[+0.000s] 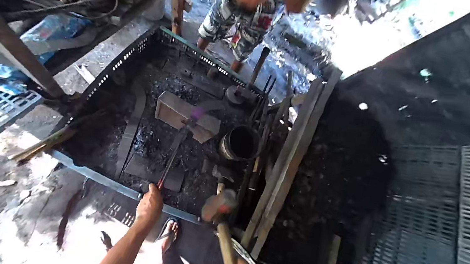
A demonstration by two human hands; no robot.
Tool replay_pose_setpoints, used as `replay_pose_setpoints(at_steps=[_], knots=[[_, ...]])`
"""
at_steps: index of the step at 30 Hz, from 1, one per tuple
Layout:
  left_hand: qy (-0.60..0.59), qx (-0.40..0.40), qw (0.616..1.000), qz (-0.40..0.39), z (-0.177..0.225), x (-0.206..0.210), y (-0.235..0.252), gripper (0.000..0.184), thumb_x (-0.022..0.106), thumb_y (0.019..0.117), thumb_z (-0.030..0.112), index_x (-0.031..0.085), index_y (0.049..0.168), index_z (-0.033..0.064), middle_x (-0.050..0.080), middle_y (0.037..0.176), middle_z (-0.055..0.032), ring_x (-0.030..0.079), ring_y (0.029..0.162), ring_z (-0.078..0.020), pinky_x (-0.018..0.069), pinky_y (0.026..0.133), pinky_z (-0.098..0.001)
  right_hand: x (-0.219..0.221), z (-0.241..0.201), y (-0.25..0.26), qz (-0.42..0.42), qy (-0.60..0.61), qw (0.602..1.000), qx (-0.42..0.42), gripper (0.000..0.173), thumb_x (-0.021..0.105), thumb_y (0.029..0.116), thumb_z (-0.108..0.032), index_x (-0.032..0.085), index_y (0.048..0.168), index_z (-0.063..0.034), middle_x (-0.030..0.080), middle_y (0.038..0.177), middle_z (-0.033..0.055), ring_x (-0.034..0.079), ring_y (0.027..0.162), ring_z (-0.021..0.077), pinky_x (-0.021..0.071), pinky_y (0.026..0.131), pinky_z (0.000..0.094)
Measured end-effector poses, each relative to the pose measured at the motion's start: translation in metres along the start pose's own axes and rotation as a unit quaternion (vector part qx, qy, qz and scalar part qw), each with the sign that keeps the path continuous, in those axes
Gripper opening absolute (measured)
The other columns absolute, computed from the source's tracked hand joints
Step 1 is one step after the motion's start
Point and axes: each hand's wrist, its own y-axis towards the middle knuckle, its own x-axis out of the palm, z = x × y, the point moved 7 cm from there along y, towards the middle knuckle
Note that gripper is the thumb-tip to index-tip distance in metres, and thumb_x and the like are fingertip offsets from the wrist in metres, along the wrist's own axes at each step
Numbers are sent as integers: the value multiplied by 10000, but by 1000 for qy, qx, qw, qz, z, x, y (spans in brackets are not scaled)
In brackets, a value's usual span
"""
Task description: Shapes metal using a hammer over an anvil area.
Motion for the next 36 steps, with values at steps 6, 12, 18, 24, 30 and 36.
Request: replay_pose_setpoints(at_steps=[6,12,18,24,30,36], knots=[[9,23,1000,-18,-3,-13,-5,538,564,989,134,371,1480,31,667,1275,-232,694,1147,-401,587,904,-571,-98,-113,-143,187,146,945,-225,350,686,813,-46,584,1140,27,611,650,79,590,476,193,548,456,357],[31,86,995,-30,-2,-46,-37,713,617,955,189,278,1569,63,599,1362,-272,667,1166,-438,561,929,-607,-167,-205,-260,282,169,820,-469,465,680,868,-115,478,1275,-17,649,811,24,618,512,161,589,453,332],[24,68,997,-12,3,-38,-29,518,463,1072,223,305,1555,121,668,1277,-231,699,1120,-421,581,897,-597,-216,-287,-272,309,152,742,-575,466,723,870,-154,483,1256,-52,653,783,-8,637,525,154,600,458,325],[45,10,999,-25,-5,-12,-10,531,460,1060,179,282,1554,102,681,1248,-219,716,1094,-400,595,884,-568,-254,-354,-237,300,116,714,-622,534,754,859,-202,465,1295,-93,660,827,0,659,568,184,622,510,369],[46,-22,998,-32,-5,-6,-9,536,449,1069,190,292,1570,78,653,1301,-234,714,1088,-402,590,897,-572,-175,-380,-62,289,78,753,-585,429,689,961,-286,514,1238,-8,663,799,17,671,592,152,629,539,381],[63,-36,997,-25,-9,0,-13,457,402,1103,241,343,1533,97,682,1229,-211,725,1049,-391,598,863,-556,21,-277,255,58,92,979,-172,444,658,894,-80,492,1297,5,597,770,104,598,543,186,543,497,356]])
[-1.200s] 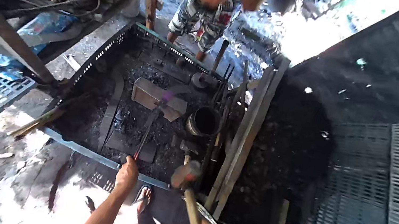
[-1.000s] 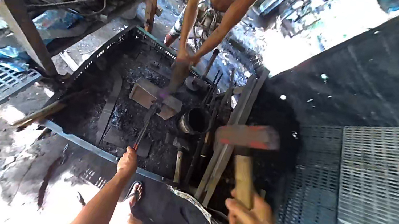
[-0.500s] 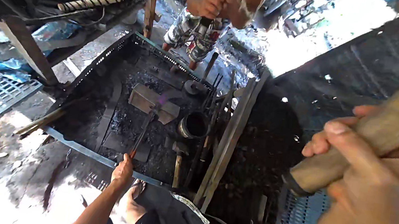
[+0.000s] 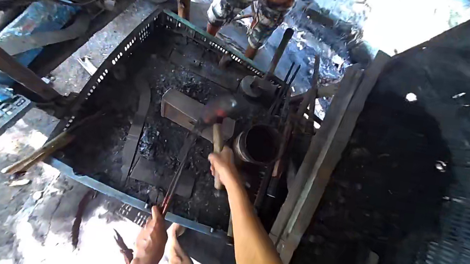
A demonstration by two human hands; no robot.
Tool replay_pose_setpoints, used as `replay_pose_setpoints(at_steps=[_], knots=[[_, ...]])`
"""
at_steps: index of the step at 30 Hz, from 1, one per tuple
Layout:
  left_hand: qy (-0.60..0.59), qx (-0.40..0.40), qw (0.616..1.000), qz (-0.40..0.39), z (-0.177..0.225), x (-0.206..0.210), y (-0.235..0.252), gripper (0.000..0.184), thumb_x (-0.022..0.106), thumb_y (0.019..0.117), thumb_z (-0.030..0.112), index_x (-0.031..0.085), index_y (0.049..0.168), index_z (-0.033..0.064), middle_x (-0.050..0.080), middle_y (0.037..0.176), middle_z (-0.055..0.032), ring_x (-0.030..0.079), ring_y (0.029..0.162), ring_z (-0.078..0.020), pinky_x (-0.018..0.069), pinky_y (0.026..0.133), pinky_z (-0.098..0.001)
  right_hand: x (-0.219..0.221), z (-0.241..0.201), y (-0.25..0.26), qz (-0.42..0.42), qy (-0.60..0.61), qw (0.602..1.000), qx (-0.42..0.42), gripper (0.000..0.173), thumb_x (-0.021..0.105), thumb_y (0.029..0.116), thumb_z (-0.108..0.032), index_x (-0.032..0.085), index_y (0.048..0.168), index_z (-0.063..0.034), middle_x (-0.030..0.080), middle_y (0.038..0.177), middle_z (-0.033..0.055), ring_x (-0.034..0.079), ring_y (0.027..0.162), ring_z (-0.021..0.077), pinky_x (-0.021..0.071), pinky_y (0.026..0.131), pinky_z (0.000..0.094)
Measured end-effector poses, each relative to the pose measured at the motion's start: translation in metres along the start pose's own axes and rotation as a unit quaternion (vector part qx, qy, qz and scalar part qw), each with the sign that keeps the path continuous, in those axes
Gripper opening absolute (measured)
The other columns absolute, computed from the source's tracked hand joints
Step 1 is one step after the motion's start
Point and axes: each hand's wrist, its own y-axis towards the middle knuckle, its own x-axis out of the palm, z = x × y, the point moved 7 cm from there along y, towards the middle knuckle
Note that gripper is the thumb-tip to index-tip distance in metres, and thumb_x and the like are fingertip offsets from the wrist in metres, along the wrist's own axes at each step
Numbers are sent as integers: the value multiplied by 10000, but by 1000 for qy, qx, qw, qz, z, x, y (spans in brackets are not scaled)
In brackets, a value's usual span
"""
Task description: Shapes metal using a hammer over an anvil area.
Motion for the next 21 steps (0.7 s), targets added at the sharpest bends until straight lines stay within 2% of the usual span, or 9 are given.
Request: replay_pose_setpoints(at_steps=[1,3,9,12,14,16,18,20,21], knots=[[-5,2,1000,0,-2,-3,-5,469,407,1100,236,336,1541,93,679,1230,-215,723,1051,-393,599,861,-558,0,-5,-7,-22,44,998,40,409,642,895,-44,470,1264,-11,559,716,91,571,493,181,527,444,341],[-7,7,1000,-1,-11,-2,-14,470,420,1091,224,334,1534,95,685,1214,-214,724,1046,-396,598,855,-568,-30,-37,-50,-18,94,995,34,350,648,890,-12,488,1201,-6,550,669,83,565,461,180,529,417,330],[-19,28,999,-1,-24,5,-8,478,407,1091,213,317,1541,78,680,1236,-224,719,1076,-398,596,879,-566,-167,-146,-205,105,-42,969,-219,392,696,907,-188,576,1221,15,645,740,74,629,539,182,582,516,365],[-17,18,1000,-5,-23,6,-7,487,412,1091,215,316,1548,78,678,1242,-225,718,1080,-394,595,883,-567,-202,-202,-213,236,-131,897,-351,378,685,890,-272,605,1144,-4,652,729,33,645,566,137,587,551,369],[-14,12,1000,3,-22,12,-5,479,410,1094,225,335,1543,78,680,1245,-224,725,1055,-398,595,870,-573,-187,-211,-185,293,-98,863,-400,292,693,888,-215,605,1071,-5,651,737,44,649,578,140,588,550,372],[-13,12,1000,16,-20,19,-3,464,408,1094,228,363,1528,70,690,1221,-228,730,1019,-412,595,853,-583,-136,-173,-131,283,-67,878,-381,262,697,889,-164,611,1043,29,655,733,72,655,580,161,598,548,379],[-23,9,999,28,-17,22,-5,434,413,1096,225,402,1498,61,705,1180,-229,737,988,-414,597,831,-589,-61,-86,-60,193,-78,950,-233,359,709,881,-170,633,1135,72,673,800,134,661,655,219,585,642,437],[-29,-3,999,18,-12,19,-13,424,403,1101,232,403,1490,62,705,1170,-226,735,996,-412,598,831,-583,-1,-4,-8,69,-50,994,-62,388,691,872,-149,589,1202,27,644,787,119,636,590,213,572,562,410],[-28,-6,1000,11,-13,16,-18,435,402,1101,232,390,1502,62,702,1177,-227,731,1007,-414,596,836,-585,10,10,-5,25,-10,1000,-2,373,677,869,-115,549,1197,10,614,743,108,613,534,205,554,498,382]])
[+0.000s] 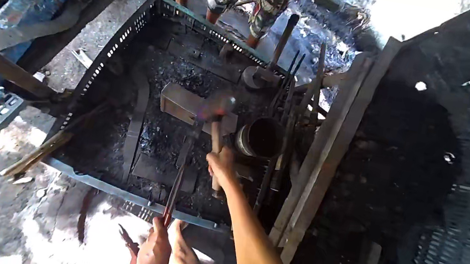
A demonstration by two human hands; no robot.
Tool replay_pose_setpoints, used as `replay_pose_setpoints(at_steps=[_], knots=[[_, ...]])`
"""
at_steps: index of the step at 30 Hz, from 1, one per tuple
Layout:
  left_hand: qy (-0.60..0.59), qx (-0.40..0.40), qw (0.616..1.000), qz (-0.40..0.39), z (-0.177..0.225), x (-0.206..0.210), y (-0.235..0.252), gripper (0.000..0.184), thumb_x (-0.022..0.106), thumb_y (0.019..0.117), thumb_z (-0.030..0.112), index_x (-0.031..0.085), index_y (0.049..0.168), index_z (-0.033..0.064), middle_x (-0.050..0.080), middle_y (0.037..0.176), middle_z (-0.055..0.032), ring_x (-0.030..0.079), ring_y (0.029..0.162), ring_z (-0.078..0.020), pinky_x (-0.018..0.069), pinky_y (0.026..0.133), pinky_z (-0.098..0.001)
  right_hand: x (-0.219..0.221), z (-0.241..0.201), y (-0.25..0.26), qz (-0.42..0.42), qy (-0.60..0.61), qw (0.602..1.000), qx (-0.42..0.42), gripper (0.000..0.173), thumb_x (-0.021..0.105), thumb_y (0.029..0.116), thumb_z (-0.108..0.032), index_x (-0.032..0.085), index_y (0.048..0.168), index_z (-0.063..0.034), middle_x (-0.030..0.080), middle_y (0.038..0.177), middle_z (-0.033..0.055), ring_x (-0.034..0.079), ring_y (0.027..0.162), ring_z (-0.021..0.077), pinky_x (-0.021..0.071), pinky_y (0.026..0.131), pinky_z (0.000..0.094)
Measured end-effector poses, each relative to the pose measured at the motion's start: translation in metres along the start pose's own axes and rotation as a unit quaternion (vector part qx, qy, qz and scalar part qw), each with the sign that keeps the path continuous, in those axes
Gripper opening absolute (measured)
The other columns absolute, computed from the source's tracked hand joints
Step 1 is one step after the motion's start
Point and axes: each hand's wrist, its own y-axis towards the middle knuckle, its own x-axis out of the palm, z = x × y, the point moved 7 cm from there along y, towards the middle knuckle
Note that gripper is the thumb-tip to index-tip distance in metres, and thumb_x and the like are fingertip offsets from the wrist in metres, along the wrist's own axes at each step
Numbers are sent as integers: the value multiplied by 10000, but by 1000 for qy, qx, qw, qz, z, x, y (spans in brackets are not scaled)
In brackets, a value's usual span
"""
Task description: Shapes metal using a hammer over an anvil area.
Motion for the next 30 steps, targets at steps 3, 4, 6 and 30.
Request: replay_pose_setpoints(at_steps=[3,4,6,30], knots=[[8,7,1000,-10,-2,-10,-4,461,419,1087,220,361,1521,74,699,1178,-228,729,1017,-412,594,841,-590,-49,-55,-50,-20,101,995,-7,325,654,861,-27,525,1157,13,573,665,89,579,469,196,539,436,348],[17,10,1000,-16,-5,-11,-3,465,417,1088,222,343,1526,86,696,1186,-226,728,1025,-410,595,842,-591,-77,-74,-77,-2,102,994,-41,327,660,856,-30,538,1156,13,581,674,87,583,477,196,543,446,348],[17,13,1000,-17,-8,-9,5,488,416,1087,222,311,1547,96,679,1229,-227,723,1049,-407,599,848,-581,-132,-117,-130,44,62,988,-131,347,678,868,-78,566,1181,23,624,718,88,612,514,196,566,483,357],[15,7,1000,-12,-30,-5,-9,484,406,1093,213,318,1548,77,671,1261,-228,723,1059,-399,597,864,-570,-194,-180,-177,141,-68,950,-270,320,699,894,-210,614,1133,-14,646,701,43,637,547,160,581,540,372]])
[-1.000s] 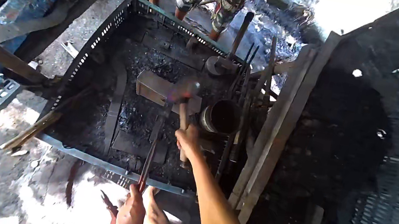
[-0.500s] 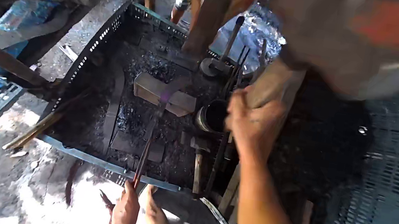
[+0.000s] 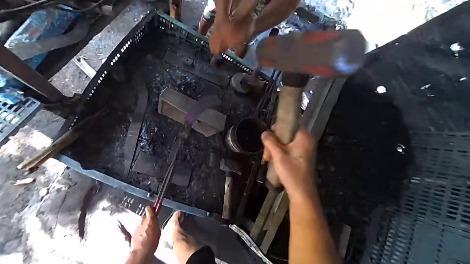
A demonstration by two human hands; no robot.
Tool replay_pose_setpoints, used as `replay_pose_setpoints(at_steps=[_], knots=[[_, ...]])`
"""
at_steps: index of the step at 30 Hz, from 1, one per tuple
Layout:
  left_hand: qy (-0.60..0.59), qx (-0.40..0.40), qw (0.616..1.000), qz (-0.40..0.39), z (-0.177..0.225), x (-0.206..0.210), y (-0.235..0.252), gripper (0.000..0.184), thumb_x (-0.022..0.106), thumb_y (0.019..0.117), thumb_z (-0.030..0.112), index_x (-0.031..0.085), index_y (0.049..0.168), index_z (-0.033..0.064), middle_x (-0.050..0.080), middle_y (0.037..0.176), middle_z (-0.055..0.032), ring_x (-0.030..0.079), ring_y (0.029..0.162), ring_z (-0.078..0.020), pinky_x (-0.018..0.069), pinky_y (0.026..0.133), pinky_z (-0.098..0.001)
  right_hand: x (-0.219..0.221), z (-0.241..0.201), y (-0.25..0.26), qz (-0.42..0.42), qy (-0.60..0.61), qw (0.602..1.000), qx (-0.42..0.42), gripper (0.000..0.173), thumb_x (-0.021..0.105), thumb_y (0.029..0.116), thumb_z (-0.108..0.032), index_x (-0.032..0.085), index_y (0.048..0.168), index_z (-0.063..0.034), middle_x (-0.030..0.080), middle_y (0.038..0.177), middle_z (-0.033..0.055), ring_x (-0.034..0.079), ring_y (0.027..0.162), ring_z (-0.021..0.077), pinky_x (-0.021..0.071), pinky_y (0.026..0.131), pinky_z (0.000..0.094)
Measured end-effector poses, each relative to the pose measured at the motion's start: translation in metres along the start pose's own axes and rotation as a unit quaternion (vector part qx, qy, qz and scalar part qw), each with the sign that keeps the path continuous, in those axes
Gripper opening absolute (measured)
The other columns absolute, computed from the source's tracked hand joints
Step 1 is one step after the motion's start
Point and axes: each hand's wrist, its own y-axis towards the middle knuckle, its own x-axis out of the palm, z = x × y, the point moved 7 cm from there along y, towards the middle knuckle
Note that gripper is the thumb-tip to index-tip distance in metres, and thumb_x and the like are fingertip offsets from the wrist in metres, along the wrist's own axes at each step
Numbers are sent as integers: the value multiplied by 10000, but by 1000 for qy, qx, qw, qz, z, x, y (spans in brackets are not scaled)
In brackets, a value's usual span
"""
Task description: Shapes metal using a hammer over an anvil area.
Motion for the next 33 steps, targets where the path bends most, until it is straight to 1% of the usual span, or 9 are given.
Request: replay_pose_setpoints(at_steps=[5,8,11,14,22,26,28,30,33], knots=[[6,-22,1000,9,3,5,-1,454,403,1097,217,375,1521,58,682,1244,-232,727,1047,-400,595,867,-571,54,20,41,139,-17,986,-91,254,708,876,-168,622,1040,7,662,748,85,657,590,187,586,550,408],[3,-31,999,35,6,11,-1,409,414,1093,208,426,1470,50,693,1199,-232,735,995,-412,604,816,-570,186,138,30,-17,-56,992,112,425,719,886,-184,617,1220,58,695,921,172,688,806,276,581,770,487],[14,-35,999,21,6,1,-16,410,420,1089,213,415,1468,55,698,1177,-233,732,1002,-414,598,822,-577,239,186,7,-128,79,947,284,341,668,869,-81,537,1169,14,600,710,99,614,516,191,556,471,364],[12,-13,1000,15,3,-5,-25,458,409,1088,220,372,1514,55,686,1214,-237,720,1047,-421,594,851,-593,158,123,-2,-96,180,942,265,336,657,863,-22,523,1168,21,575,656,90,587,467,194,547,436,348],[15,-22,1000,5,-2,0,-13,491,412,1086,201,323,1554,87,687,1245,-211,726,1057,-391,596,866,-571,-32,-16,18,89,-13,994,-63,381,710,905,-262,570,1171,-28,660,733,30,666,572,150,606,555,368],[5,-40,999,12,4,3,-18,422,408,1095,199,399,1485,40,683,1221,-251,730,1016,-419,598,842,-577,65,42,45,155,5,985,-72,294,704,890,-181,605,1076,23,653,753,97,655,589,199,591,553,414],[2,-39,999,28,4,8,-15,412,409,1093,207,426,1464,29,690,1195,-252,737,979,-419,602,820,-575,165,123,36,30,-35,997,62,401,708,899,-184,608,1196,66,682,869,165,678,739,262,585,718,476],[8,-40,999,29,3,10,-19,404,411,1092,209,427,1454,29,696,1172,-243,740,969,-407,603,812,-564,242,194,16,-113,-38,971,207,421,693,892,-180,591,1258,2,683,904,150,688,704,250,600,662,463],[10,-33,999,32,2,-3,-24,410,422,1084,208,417,1457,37,694,1180,-238,733,998,-410,601,820,-573,219,162,8,-148,61,955,251,370,671,872,-110,561,1210,-6,635,768,116,633,534,214,569,496,392]])
